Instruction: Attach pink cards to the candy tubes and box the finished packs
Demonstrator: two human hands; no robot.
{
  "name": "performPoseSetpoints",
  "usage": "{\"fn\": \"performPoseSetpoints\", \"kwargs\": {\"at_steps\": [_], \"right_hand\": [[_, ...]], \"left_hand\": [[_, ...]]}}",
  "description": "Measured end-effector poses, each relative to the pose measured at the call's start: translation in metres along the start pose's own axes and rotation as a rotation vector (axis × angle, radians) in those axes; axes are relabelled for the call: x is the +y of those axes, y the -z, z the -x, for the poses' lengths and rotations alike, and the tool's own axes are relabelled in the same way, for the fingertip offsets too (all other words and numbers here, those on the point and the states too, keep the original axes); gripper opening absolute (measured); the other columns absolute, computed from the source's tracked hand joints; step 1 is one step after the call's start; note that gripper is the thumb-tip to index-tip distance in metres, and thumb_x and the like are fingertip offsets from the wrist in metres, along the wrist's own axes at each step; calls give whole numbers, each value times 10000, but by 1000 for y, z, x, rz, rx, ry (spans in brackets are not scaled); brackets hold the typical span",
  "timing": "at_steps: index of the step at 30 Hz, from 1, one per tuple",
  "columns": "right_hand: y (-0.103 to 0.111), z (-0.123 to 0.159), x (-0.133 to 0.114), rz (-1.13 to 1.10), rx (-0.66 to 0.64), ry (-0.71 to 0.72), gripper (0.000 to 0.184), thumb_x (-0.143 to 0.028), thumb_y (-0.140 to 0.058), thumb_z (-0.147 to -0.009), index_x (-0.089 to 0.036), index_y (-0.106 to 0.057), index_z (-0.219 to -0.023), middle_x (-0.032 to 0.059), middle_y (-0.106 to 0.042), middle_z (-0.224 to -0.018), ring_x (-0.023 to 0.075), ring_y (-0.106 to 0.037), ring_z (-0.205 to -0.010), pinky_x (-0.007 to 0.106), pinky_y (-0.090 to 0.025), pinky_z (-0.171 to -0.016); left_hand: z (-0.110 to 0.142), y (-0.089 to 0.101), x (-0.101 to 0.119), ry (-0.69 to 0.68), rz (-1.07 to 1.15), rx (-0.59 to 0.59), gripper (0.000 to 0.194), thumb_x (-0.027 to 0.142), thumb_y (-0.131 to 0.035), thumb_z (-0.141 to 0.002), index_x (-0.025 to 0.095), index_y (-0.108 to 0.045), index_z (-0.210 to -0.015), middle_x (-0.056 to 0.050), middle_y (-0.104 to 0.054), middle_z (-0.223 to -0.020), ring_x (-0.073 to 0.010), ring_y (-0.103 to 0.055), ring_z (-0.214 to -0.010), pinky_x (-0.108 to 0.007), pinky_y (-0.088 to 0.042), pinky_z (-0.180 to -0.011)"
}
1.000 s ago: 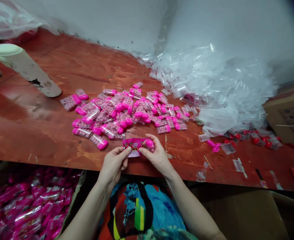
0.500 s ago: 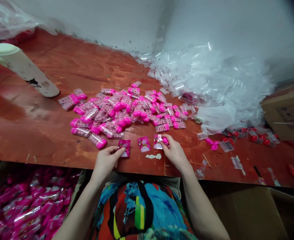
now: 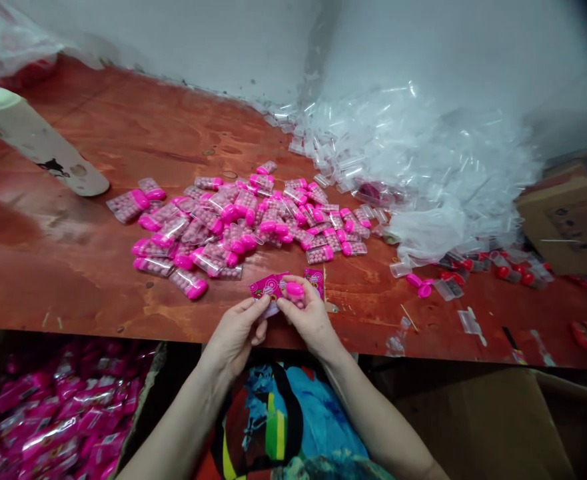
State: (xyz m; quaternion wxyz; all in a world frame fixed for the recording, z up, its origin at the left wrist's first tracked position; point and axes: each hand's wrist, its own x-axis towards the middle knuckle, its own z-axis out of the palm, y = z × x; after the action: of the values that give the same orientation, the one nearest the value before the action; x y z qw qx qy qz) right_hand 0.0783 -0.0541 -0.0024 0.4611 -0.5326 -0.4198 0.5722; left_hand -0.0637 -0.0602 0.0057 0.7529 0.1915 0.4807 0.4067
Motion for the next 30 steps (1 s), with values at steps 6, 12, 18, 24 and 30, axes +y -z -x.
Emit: {"fn": "performPoseSetpoints", "kwargs": {"at_steps": [6, 12, 18, 24, 30], "right_hand": [[12, -2, -4, 1, -82, -36, 391, -310, -710, -749, -236, -577, -1109, -35, -533, -751, 107, -449, -580, 226, -380, -523], [5, -1, 0, 4, -12, 37, 341, -295, -659, -803, -229, -558, -1121, -45, -522, -716, 101, -436, -561, 230, -379, -530], [4, -3, -2, 90, -11, 105, 297, -288, -620, -841, -222, -553, -1123, -38, -526, -718, 113, -474, -583, 242, -416, -563], [9, -9, 0, -55, -58, -29, 379, -337, -640, -830, -259, -457, -1153, -70, -529, -701, 83, -414, -465, 213, -374, -458], [16, 6, 1, -313, -201, -127, 219, -385, -580, -886, -227, -481, -1002, -20, -632, -823, 60, -485, -431, 173, -352, -374]], "left_hand": [[0, 3, -3, -39, -44, 46, 303, 400, -777, -711, 134, -641, -664, 45, -458, -417, -43, -320, -386, -187, -197, -395], [-6, -3, -8, -44, 33, 118, 313, 364, -832, -639, 106, -657, -614, 22, -498, -433, -46, -362, -408, -187, -233, -404], [-4, -4, -8, 12, 80, 68, 311, 382, -787, -706, 118, -638, -635, 21, -498, -430, -51, -368, -397, -191, -239, -400], [-4, 0, -3, -16, 166, 107, 280, 337, -798, -692, 124, -622, -651, 42, -489, -455, -39, -354, -399, -179, -243, -391], [-6, 1, -1, -70, 249, 252, 347, 333, -853, -601, 148, -560, -606, 63, -473, -450, -40, -374, -397, -175, -263, -379]]}}
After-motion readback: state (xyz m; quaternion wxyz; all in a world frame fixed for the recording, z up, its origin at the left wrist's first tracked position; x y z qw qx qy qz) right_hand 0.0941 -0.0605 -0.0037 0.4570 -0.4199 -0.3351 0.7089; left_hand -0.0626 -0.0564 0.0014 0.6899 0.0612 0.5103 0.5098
